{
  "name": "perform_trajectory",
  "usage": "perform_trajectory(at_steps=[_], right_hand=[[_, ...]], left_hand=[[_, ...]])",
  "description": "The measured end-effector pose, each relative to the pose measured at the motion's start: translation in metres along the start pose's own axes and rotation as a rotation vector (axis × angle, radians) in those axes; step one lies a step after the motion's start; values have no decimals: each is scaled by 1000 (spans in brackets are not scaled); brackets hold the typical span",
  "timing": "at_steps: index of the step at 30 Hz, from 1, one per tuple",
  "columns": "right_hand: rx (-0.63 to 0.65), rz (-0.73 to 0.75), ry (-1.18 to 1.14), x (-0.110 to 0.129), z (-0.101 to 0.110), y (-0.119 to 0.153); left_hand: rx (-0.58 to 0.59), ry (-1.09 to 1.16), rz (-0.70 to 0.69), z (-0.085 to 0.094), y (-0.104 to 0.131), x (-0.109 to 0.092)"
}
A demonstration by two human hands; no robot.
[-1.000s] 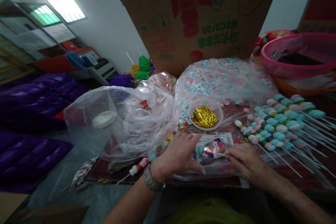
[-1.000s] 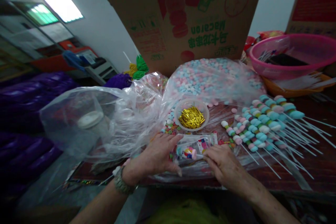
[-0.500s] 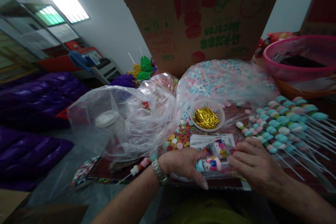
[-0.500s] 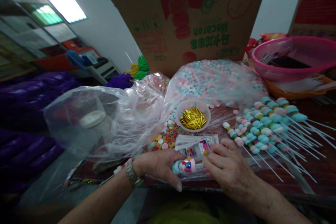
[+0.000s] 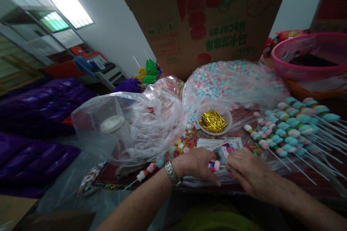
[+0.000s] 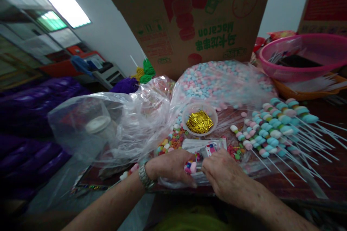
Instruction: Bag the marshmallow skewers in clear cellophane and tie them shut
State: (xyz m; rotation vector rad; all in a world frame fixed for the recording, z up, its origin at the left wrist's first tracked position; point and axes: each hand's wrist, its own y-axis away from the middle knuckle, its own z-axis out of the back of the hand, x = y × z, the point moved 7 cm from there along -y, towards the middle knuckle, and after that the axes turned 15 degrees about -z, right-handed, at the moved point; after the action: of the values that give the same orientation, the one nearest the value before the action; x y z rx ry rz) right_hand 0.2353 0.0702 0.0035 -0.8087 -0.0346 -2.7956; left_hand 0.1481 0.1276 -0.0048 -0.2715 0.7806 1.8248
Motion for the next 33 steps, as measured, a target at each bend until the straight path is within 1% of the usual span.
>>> perform_trajectory(at_steps=[2, 4, 6, 7, 9, 11, 13, 16, 18, 20, 22, 23, 25, 27, 29, 30, 31, 33], right_hand=[[11, -116, -59, -8, -14, -6], [31, -198, -103, -20, -23, -10], [5, -193, -78, -30, -21, -12], [-27, -150, -44, -33, -16, -12], [-103, -1, 35, -29, -4, -9], [-172, 157, 92, -19, 8, -3], [-229, 255, 113, -8, 19, 1], [-286, 321, 110, 6, 33, 5], [-293, 348, 114, 11, 39, 8], [-293, 363, 137, 13, 39, 10], [-286, 381, 164, 15, 33, 12], [-279, 384, 173, 16, 28, 13], [-267, 370, 166, 20, 15, 10], [-283, 335, 120, 22, 3, 4], [-303, 285, 62, 21, -4, -2], [-303, 265, 40, 18, -6, -5], [-293, 246, 26, 14, -6, -7], [-262, 214, 7, 4, -3, -7]], left_hand=[[-92, -185, 32, 6, -3, 1], [-118, -292, 62, 8, -1, 4], [-99, -311, 90, 11, 6, 12], [-77, -273, 82, 12, 11, 16], [-18, -97, 9, 10, 18, 21], [63, 178, -76, 3, 22, 21], [167, 467, -86, -8, 23, 19], [281, 787, -35, -21, 21, 13], [298, 918, -36, -24, 19, 7], [299, 992, -50, -23, 18, 3], [297, 996, -60, -23, 15, 1], [293, 962, -72, -23, 12, 1], [249, 821, -132, -21, 1, -1], [196, 663, -206, -17, -12, -5], [162, 578, -254, -14, -20, -9], [123, 552, -264, -10, -21, -9], [56, 520, -261, -3, -20, -7], [-121, 439, -221, 13, -8, 3]])
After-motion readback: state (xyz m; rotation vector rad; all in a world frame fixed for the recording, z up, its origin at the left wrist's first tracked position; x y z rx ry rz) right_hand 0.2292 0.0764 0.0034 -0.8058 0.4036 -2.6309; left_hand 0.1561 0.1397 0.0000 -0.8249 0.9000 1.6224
